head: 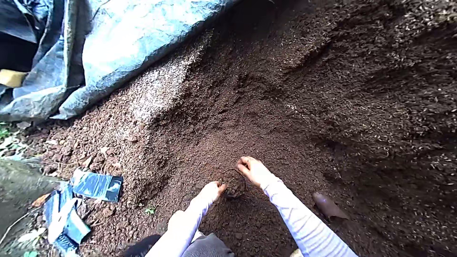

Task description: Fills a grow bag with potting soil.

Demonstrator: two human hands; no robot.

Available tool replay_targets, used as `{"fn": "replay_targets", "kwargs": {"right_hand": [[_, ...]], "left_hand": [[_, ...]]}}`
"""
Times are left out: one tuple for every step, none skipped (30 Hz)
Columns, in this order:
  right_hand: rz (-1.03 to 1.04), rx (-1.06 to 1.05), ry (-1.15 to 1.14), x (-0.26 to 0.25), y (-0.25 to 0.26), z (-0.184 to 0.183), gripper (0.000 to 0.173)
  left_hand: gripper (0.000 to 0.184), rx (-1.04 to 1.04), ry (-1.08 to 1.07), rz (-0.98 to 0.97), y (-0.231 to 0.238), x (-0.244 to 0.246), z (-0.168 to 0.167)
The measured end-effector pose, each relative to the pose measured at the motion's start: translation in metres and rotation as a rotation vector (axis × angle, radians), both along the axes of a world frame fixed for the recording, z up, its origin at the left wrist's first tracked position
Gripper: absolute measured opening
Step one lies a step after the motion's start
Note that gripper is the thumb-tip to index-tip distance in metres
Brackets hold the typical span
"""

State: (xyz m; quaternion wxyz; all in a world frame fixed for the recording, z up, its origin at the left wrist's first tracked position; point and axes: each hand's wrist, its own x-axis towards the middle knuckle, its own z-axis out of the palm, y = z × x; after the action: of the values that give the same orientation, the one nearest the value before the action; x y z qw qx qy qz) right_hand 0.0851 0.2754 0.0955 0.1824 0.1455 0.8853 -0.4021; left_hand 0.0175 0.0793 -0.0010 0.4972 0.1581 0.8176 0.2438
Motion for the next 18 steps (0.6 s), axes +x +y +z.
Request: {"fn": "replay_targets", "kwargs": {"right_hand": [[-0.07,-0.02,0.031,-0.005,-0.007,0.003,0.039],[-0.172,-0.116,0.049,-0.007,-0.016,0.002,0.04],[-0.288,-0.239,0.035,-0.009,-0.028,-0.004,0.042],[-0.366,-0.316,0.006,-0.011,-0.042,-0.021,0.038],[-0.388,-0.374,-0.075,-0.013,-0.05,-0.038,0.039],[-0.378,-0.405,-0.143,-0.015,-0.053,-0.052,0.041],[-0.374,-0.435,-0.163,-0.018,-0.054,-0.053,0.04],[-0.378,-0.469,-0.121,-0.021,-0.055,-0.043,0.037],[-0.379,-0.507,-0.064,-0.021,-0.057,-0.029,0.034],[-0.365,-0.511,-0.011,-0.018,-0.059,-0.019,0.032],[-0.328,-0.456,0.005,-0.014,-0.062,-0.019,0.032],[-0.274,-0.392,-0.032,-0.009,-0.064,-0.029,0.036],[-0.206,-0.35,-0.124,-0.006,-0.063,-0.044,0.044],[-0.187,-0.369,-0.184,-0.004,-0.061,-0.054,0.047],[-0.221,-0.395,-0.172,-0.007,-0.057,-0.057,0.045],[-0.279,-0.442,-0.108,-0.008,-0.052,-0.055,0.038],[-0.353,-0.521,-0.052,-0.008,-0.04,-0.047,0.031],[-0.441,-0.588,0.005,-0.009,-0.021,-0.039,0.031]], "left_hand": [[0.049,-0.005,0.021,-0.032,0.002,0.0,0.002],[0.047,-0.019,0.042,-0.057,0.003,0.0,0.006],[0.046,-0.028,0.059,-0.066,0.004,0.0,0.01],[0.044,-0.037,0.074,-0.067,0.004,0.001,0.013],[0.043,-0.044,0.082,-0.064,0.005,0.002,0.015],[0.042,-0.039,0.086,-0.054,0.005,0.004,0.015],[0.041,-0.023,0.089,-0.035,0.005,0.004,0.014],[0.04,-0.006,0.09,-0.018,0.004,0.001,0.014],[0.039,0.01,0.082,-0.005,0.003,0.0,0.013],[0.038,0.024,0.073,-0.002,0.001,-0.001,0.011],[0.038,0.044,0.065,0.002,0.0,0.0,0.008],[0.038,0.062,0.059,0.005,-0.001,0.002,0.006],[0.04,0.078,0.063,0.008,-0.001,0.004,0.005],[0.04,0.09,0.066,0.009,-0.002,0.005,0.004],[0.039,0.108,0.069,0.029,-0.001,0.003,0.005],[0.039,0.115,0.071,0.053,-0.003,0.002,0.005],[0.038,0.114,0.07,0.07,-0.007,0.001,0.004],[0.038,0.116,0.065,0.077,-0.01,0.0,0.002]]}}
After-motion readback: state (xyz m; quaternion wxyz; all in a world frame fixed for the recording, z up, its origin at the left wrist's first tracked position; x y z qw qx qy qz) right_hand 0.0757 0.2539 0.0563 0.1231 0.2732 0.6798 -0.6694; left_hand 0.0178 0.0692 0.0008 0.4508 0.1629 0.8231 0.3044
